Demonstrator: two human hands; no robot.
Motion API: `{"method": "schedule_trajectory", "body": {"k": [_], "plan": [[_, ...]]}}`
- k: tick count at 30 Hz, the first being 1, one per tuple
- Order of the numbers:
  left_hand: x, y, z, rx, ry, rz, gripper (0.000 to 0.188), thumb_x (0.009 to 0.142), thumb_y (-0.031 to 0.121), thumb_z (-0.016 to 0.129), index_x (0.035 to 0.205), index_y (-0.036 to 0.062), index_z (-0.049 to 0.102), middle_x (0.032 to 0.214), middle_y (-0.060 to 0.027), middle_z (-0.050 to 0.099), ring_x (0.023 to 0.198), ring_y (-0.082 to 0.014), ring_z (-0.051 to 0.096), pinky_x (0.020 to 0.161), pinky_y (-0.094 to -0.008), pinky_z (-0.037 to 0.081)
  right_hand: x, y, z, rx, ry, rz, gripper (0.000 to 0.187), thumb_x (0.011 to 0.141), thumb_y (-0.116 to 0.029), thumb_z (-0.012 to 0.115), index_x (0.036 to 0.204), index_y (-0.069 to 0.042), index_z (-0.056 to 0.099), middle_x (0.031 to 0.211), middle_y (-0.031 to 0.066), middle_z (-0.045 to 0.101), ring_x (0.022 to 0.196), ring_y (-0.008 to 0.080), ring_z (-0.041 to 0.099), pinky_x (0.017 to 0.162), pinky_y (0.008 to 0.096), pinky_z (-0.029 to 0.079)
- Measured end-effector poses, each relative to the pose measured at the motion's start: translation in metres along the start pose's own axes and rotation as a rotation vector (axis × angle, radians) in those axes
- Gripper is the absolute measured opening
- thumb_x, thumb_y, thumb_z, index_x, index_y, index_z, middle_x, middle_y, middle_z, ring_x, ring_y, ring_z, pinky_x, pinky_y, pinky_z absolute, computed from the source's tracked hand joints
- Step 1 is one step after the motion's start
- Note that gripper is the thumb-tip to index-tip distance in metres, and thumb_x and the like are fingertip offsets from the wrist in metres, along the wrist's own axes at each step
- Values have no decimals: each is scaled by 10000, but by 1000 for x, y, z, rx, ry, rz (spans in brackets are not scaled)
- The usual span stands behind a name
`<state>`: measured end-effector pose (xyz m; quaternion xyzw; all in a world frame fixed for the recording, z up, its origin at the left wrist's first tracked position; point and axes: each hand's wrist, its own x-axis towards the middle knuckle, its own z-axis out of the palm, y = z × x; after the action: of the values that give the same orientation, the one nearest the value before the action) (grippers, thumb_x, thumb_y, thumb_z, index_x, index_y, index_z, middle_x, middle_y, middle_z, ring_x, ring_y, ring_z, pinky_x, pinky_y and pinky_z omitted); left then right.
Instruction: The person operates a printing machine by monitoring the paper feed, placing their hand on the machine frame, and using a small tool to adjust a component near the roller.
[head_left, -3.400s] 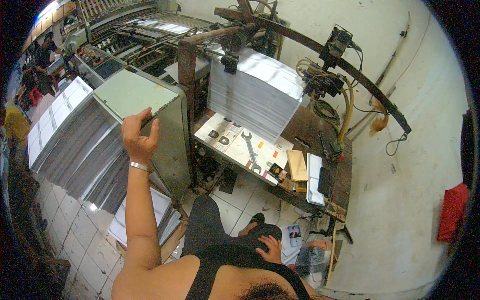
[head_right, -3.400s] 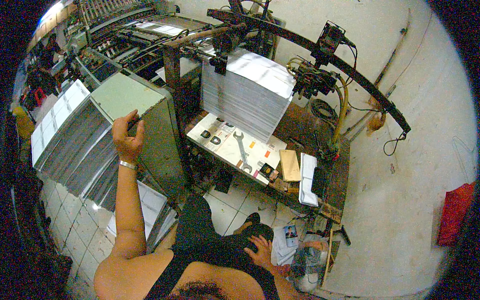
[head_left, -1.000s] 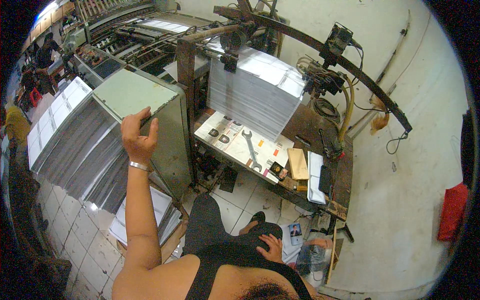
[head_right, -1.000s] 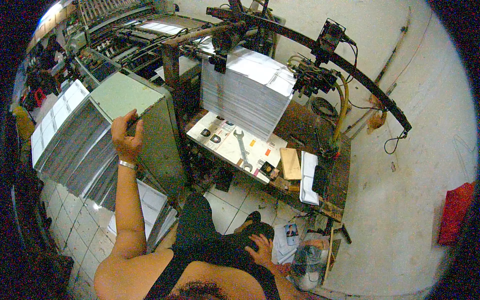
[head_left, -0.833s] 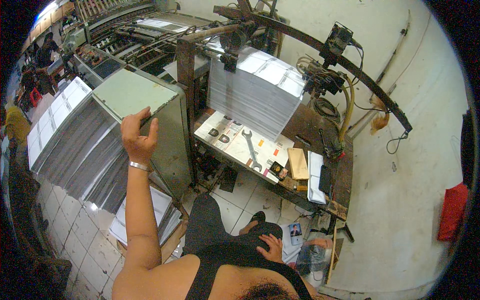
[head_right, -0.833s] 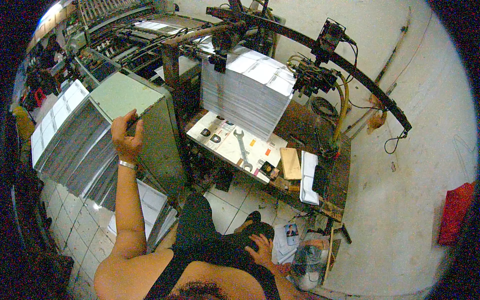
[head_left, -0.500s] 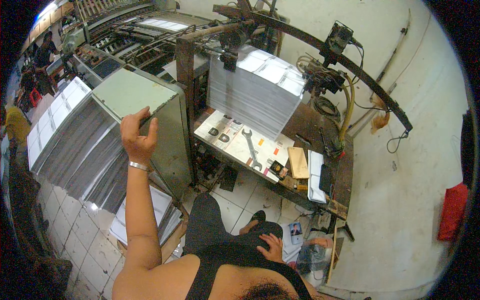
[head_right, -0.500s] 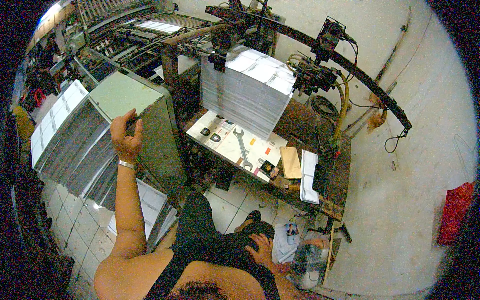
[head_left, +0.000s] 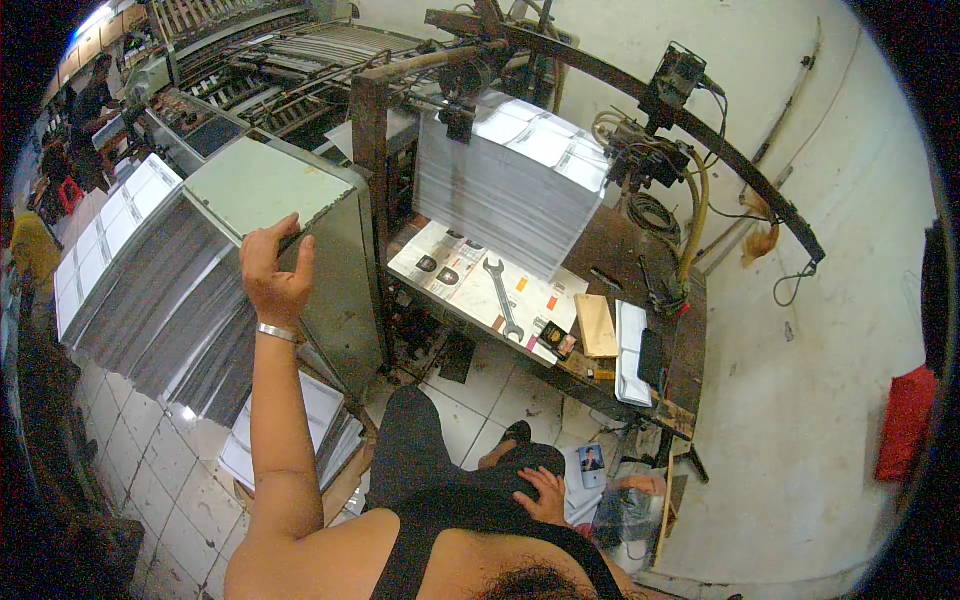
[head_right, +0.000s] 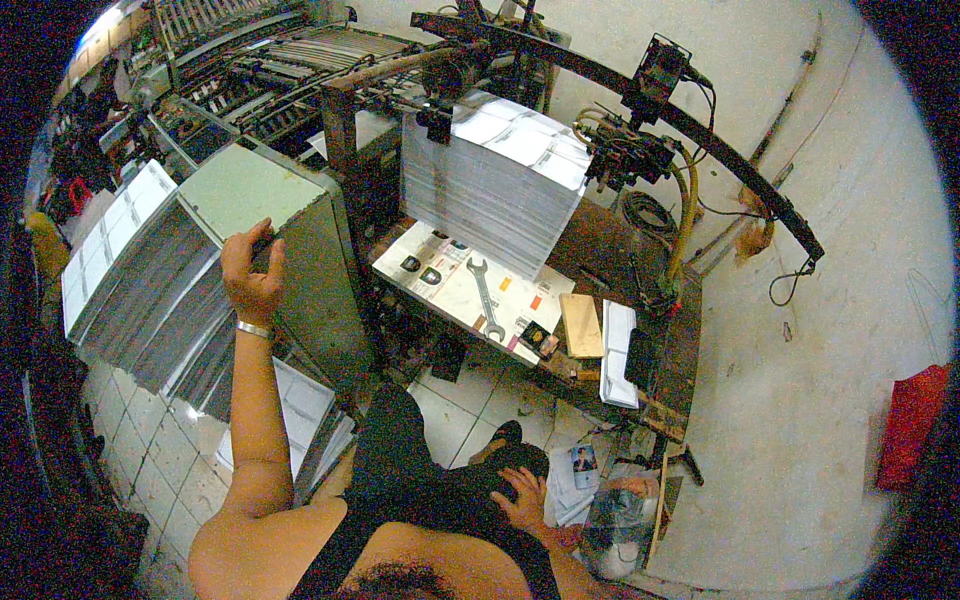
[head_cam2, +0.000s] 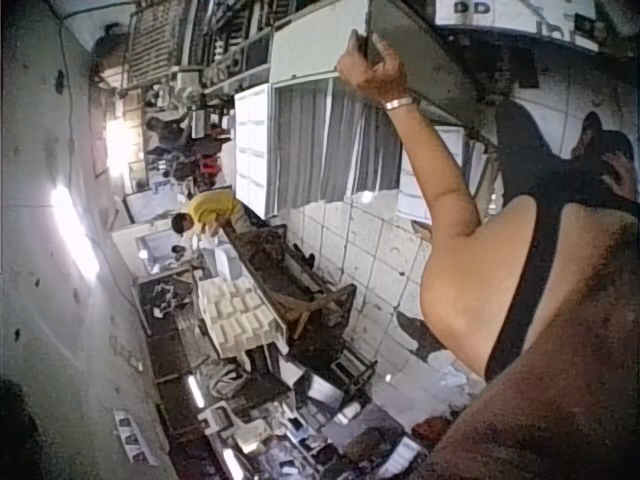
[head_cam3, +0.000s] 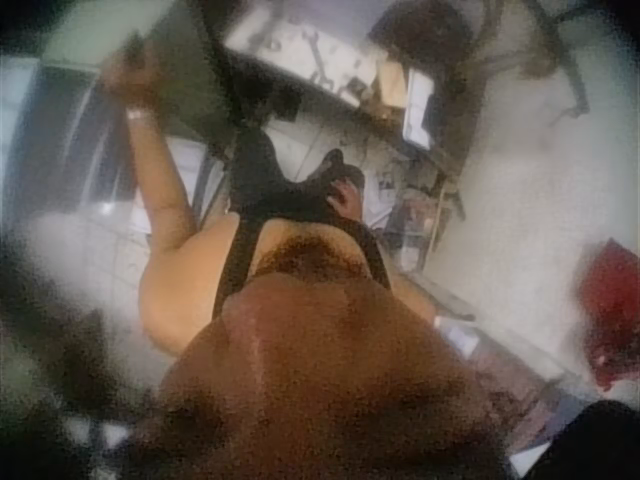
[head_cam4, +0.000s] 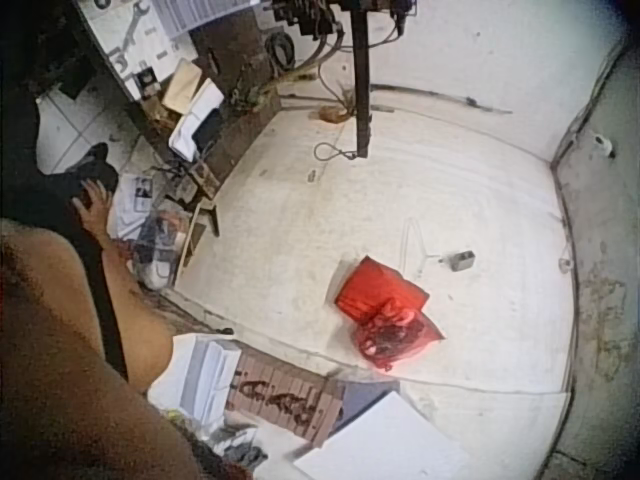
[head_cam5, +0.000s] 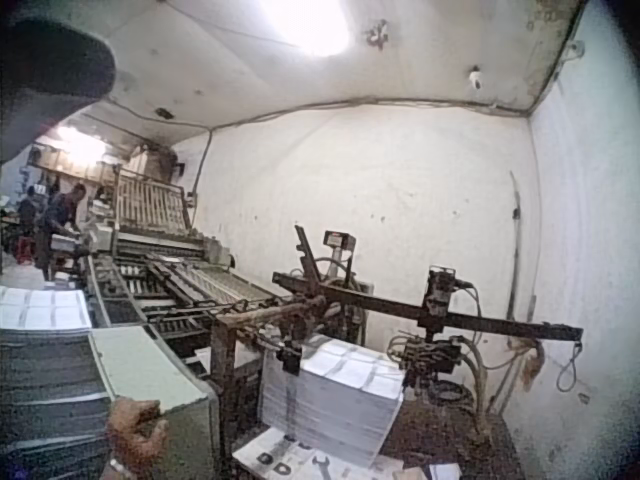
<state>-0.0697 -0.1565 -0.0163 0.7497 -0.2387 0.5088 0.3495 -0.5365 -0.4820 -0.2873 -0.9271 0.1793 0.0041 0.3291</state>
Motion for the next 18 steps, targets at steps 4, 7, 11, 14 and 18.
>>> {"method": "schedule_trajectory", "body": {"k": [4, 7, 11, 14, 18], "plan": [[0, 0, 0, -3, 3, -3, 261, 828, 163, 768, 1067, 68, 726, 906, -91, 722, 847, -279, 659, 861, -399, 478, 0, -1, 0, 6, 5, 4, 594, 876, -526, 715, 1368, -201, 640, 1484, 28, 567, 1471, 298, 375, 1215, 596, 106], [-1, -2, 0, 8, -1, -2, 271, 823, 160, 772, 1075, 71, 725, 914, -90, 723, 852, -280, 659, 862, -400, 477, 0, -1, 0, 11, 9, 4, 590, 875, -522, 717, 1366, -203, 641, 1482, 26, 568, 1468, 298, 378, 1213, 597, 107], [-2, -2, 0, 10, -8, -5, 279, 822, 159, 772, 1082, 71, 721, 920, -90, 721, 852, -281, 658, 861, -401, 476, -1, 2, 2, 7, 22, -12, 581, 880, -517, 712, 1366, -205, 641, 1473, 29, 576, 1465, 302, 381, 1210, 596, 116], [-2, -1, 1, 17, 0, 9, 276, 825, 163, 768, 1081, 70, 721, 910, -93, 715, 845, -285, 655, 856, -402, 476, -3, 1, 4, -15, 66, -30, 579, 866, -524, 720, 1340, -197, 662, 1432, 45, 609, 1431, 323, 421, 1184, 569, 180], [-1, 1, 3, -4, 17, 12, 264, 830, 163, 759, 1073, 65, 726, 896, -101, 709, 837, -288, 653, 836, -405, 482, -3, 3, 5, -37, 99, -53, 569, 859, -522, 722, 1324, -196, 670, 1407, 49, 628, 1412, 318, 445, 1168, 547, 213]]}}
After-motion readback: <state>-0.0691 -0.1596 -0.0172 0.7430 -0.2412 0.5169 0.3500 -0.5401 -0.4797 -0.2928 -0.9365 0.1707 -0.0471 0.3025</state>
